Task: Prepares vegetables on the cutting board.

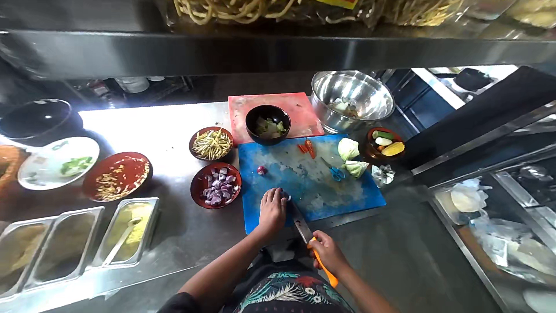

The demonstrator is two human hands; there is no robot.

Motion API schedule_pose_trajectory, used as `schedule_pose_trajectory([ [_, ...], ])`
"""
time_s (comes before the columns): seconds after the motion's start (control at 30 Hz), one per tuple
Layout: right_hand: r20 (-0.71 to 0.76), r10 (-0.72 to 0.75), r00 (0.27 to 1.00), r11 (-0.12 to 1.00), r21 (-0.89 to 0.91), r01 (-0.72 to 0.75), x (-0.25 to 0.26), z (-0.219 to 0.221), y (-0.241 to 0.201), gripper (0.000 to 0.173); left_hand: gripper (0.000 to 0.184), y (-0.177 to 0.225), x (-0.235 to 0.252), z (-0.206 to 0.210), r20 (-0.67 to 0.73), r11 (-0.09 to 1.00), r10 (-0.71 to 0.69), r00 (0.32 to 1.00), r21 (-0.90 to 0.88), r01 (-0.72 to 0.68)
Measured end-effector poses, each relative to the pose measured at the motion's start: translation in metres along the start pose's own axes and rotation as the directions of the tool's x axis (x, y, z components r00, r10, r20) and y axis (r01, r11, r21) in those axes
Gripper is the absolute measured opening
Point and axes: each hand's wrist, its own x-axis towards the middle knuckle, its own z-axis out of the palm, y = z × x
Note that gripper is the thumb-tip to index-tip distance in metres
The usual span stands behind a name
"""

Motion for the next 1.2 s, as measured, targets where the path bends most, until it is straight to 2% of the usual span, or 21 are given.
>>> schedule_pose_trajectory([
  [0.13, 0.023, -0.061, 0.998, 0.997, -0.047, 0.062, 0.014, 0.019, -0.007, 0.029, 0.048, 0.01, 0.003, 0.009, -0.088, 0.996, -0.085, 0.992, -0.041, 0.082],
  [0.23, -0.003, -0.121, 0.993, 0.992, -0.047, 0.12, 0.026, 0.036, -0.006, 0.033, 0.045, 0.017, 0.007, 0.013, -0.157, 0.976, -0.211, 0.965, -0.086, 0.2],
  [0.4, -0.03, -0.229, 0.973, 0.97, 0.081, 0.231, 0.039, 0.056, -0.005, 0.031, 0.039, 0.026, 0.012, 0.006, -0.153, 0.934, -0.336, 0.929, -0.184, 0.307],
  [0.53, 0.051, -0.207, 0.977, 0.955, 0.228, 0.19, 0.044, 0.053, -0.01, 0.03, 0.04, 0.028, 0.015, 0.002, -0.102, 0.909, -0.38, 0.919, -0.225, 0.351],
  [0.67, 0.105, -0.189, 0.976, 0.962, 0.22, 0.162, 0.043, 0.048, -0.012, 0.031, 0.04, 0.027, 0.017, -0.002, -0.056, 0.896, -0.393, 0.918, -0.246, 0.369],
  [0.8, 0.117, -0.169, 0.979, 0.961, 0.24, 0.137, 0.041, 0.048, -0.019, 0.031, 0.038, 0.027, 0.019, 0.0, -0.07, 0.897, -0.388, 0.919, -0.257, 0.359],
  [0.9, 0.138, -0.206, 0.969, 0.96, 0.222, 0.172, 0.037, 0.047, -0.038, 0.03, 0.038, 0.026, 0.019, -0.02, -0.076, 0.889, -0.362, 0.929, -0.328, 0.319],
  [1.0, 0.166, -0.271, 0.948, 0.955, 0.169, 0.243, 0.035, 0.053, -0.072, 0.027, 0.037, 0.026, 0.017, -0.06, -0.181, 0.903, -0.312, 0.933, -0.362, 0.231],
  [1.07, 0.23, -0.273, 0.934, 0.958, 0.159, 0.24, 0.029, 0.066, -0.105, 0.024, 0.036, 0.02, 0.019, -0.095, -0.255, 0.915, -0.3, 0.919, -0.348, 0.203],
  [1.13, 0.321, -0.23, 0.919, 0.97, 0.154, 0.189, 0.022, 0.078, -0.134, 0.024, 0.035, -0.002, 0.027, -0.122, -0.35, 0.929, -0.315, 0.882, -0.304, 0.211],
  [1.2, 0.381, -0.156, 0.911, 0.988, 0.074, 0.138, 0.018, 0.083, -0.153, 0.023, 0.034, -0.032, 0.035, -0.143, -0.353, 0.913, -0.385, 0.853, -0.278, 0.297],
])
